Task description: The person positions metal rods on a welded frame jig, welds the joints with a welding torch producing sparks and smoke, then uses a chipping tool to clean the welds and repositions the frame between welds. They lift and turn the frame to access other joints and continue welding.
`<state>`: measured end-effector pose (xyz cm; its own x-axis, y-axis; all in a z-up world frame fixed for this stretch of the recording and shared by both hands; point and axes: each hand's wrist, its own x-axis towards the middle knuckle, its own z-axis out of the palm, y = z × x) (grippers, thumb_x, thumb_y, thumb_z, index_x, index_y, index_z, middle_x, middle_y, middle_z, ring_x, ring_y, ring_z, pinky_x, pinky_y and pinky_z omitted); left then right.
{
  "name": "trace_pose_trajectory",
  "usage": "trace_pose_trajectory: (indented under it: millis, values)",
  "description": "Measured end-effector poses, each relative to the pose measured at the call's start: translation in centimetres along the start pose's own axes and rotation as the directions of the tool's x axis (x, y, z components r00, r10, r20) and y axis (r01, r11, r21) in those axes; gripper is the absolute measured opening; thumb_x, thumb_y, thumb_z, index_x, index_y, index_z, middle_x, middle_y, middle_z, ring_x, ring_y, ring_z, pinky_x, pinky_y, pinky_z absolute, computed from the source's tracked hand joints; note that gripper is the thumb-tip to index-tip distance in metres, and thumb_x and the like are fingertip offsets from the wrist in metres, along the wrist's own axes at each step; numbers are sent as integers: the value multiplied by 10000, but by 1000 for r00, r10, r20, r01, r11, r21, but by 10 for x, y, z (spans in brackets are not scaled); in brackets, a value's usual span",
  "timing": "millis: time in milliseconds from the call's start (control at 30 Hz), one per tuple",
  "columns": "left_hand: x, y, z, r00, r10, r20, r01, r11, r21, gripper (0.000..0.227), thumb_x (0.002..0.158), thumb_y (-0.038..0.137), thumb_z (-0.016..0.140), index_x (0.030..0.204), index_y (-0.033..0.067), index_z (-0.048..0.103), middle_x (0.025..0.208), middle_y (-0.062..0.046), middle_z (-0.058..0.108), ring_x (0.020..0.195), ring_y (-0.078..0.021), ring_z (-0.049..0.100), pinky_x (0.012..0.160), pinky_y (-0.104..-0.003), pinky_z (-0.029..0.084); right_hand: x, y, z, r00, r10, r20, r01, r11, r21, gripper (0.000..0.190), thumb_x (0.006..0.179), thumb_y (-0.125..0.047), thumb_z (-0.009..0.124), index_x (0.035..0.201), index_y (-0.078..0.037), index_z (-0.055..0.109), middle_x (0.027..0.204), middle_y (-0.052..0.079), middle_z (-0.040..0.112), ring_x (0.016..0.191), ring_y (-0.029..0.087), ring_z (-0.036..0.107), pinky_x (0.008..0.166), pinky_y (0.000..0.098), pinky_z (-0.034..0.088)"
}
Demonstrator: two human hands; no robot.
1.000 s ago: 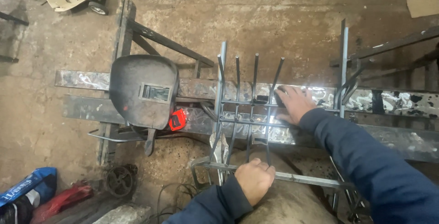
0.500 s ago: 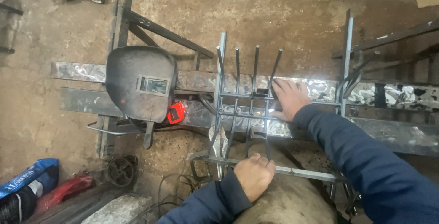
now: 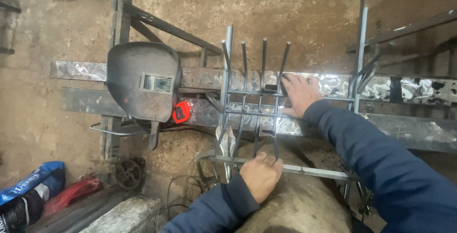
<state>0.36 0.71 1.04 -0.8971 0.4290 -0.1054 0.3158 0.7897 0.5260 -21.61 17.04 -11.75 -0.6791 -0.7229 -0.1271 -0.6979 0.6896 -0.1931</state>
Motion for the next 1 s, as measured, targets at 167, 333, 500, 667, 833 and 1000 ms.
trace_pose_trajectory:
  millis: [167, 333, 500, 667, 833, 1000]
  values:
    - [-2, 0, -3, 998, 21, -55, -22, 1000, -21, 189, 867, 73, 579, 1009, -25, 657, 973, -173, 692, 985, -340, 653, 809, -401, 555, 2, -2, -4, 999, 11, 34, -11, 1000, -14, 1043, 677, -612, 808, 1469, -41, 441, 1521, 141, 449, 1363, 321, 449, 1078, 568, 310]
    - [-1, -4, -4, 999, 33, -34, -34, 998, -48, 197, 889, 74, 574, 1035, -27, 658, 955, -179, 686, 972, -349, 647, 838, -413, 538, 2, 0, -2, 997, 21, 71, -20, 999, -26, 1068, 694, -647, 793, 1476, -17, 430, 1531, 172, 429, 1353, 334, 446, 1096, 574, 294]
    - [1, -5, -7, 1000, -13, -24, 10, 989, -148, 179, 934, 142, 602, 1007, -9, 665, 929, -180, 689, 946, -365, 645, 836, -446, 508, 0, 0, -1, 999, 14, 47, -12, 1000, -26, 1074, 690, -661, 788, 1476, -20, 436, 1522, 181, 433, 1364, 340, 444, 1095, 579, 296]
    - [1, -8, -6, 997, 41, -60, -46, 995, -90, 177, 890, 68, 560, 1022, -3, 654, 925, -174, 678, 947, -347, 650, 905, -436, 520, 1, 2, -1, 1000, 6, 12, -6, 1000, -2, 1068, 677, -650, 796, 1465, -18, 451, 1519, 181, 442, 1361, 342, 450, 1090, 576, 305]
    - [3, -4, -16, 1000, 12, -6, -13, 996, -92, 159, 873, 70, 564, 984, -5, 651, 900, -178, 671, 932, -360, 645, 842, -431, 512, 1, 1, -2, 1000, 16, 26, -16, 1000, 8, 1075, 669, -663, 800, 1457, -22, 450, 1513, 182, 440, 1356, 342, 448, 1090, 578, 301]
    - [3, -7, -7, 995, 92, -49, -96, 992, -84, 139, 877, 69, 554, 965, -2, 635, 859, -165, 656, 906, -337, 654, 912, -419, 503, -2, -4, -7, 998, 43, 43, -43, 999, 15, 1063, 673, -638, 809, 1465, -27, 450, 1514, 155, 449, 1347, 330, 459, 1097, 570, 307]
